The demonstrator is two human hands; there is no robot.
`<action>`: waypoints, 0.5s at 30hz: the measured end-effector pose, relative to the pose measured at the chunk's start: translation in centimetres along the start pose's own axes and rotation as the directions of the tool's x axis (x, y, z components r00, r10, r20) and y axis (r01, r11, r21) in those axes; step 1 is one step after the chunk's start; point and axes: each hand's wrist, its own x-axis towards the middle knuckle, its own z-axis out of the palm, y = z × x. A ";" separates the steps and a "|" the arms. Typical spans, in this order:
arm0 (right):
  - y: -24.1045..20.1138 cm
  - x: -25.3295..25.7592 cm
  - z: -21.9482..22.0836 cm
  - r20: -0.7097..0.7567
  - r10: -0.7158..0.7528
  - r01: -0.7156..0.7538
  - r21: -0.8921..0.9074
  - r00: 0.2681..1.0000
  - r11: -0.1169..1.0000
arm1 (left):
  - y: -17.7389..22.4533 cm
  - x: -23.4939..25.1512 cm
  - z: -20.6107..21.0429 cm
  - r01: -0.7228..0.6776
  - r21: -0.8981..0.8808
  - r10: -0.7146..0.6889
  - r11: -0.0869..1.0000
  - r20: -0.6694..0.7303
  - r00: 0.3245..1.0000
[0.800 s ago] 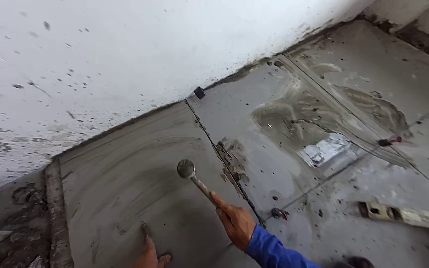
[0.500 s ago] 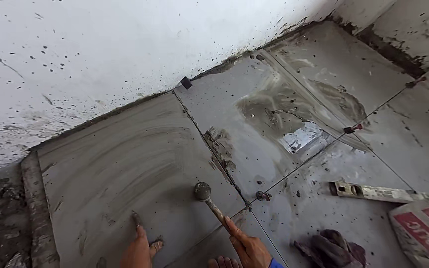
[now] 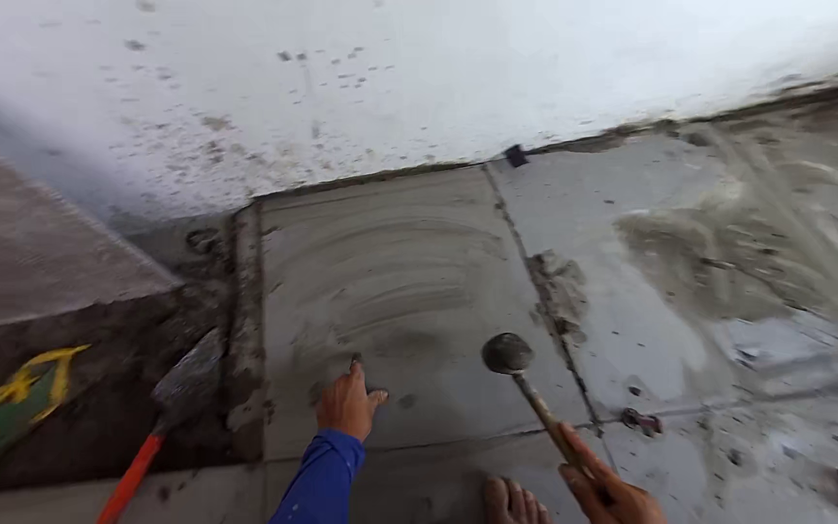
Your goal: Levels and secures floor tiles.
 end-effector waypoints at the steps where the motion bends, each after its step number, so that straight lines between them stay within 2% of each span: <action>1: -0.2 0.7 -0.2 0.031 -0.052 0.053 -0.036 0.998 0.998 | -2.4 0.3 -0.5 0.061 -0.061 -0.064 0.996 -0.047 0.997; 4: -0.9 3.1 -1.1 0.170 -0.163 0.189 -0.150 0.972 0.970 | -10.9 0.2 -1.5 0.284 -0.113 -0.294 0.952 -0.088 0.952; 6: -1.8 4.6 -1.4 0.227 -0.217 0.265 -0.212 0.950 0.941 | -15.9 -0.3 -1.7 0.407 -0.109 -0.413 0.907 -0.035 0.910; 8: -3.1 6.1 -1.3 0.279 -0.276 0.347 -0.248 0.920 0.905 | -19.6 -0.9 -1.1 0.459 -0.148 -0.458 0.876 0.044 0.888; 11: -6.4 8.4 -1.3 0.381 -0.381 0.497 -0.277 0.842 0.822 | -21.7 -1.1 0.1 0.449 -0.223 -0.435 0.865 0.115 0.893; 13: -9.2 10.5 -1.0 0.449 -0.449 0.597 -0.274 0.773 0.754 | -21.7 -0.9 0.7 0.419 -0.273 -0.400 0.866 0.125 0.908; 15: -12.3 13.0 0.8 0.452 -0.556 0.701 -0.269 0.698 0.661 | -21.4 -0.6 1.2 0.385 -0.356 -0.358 0.852 0.142 0.923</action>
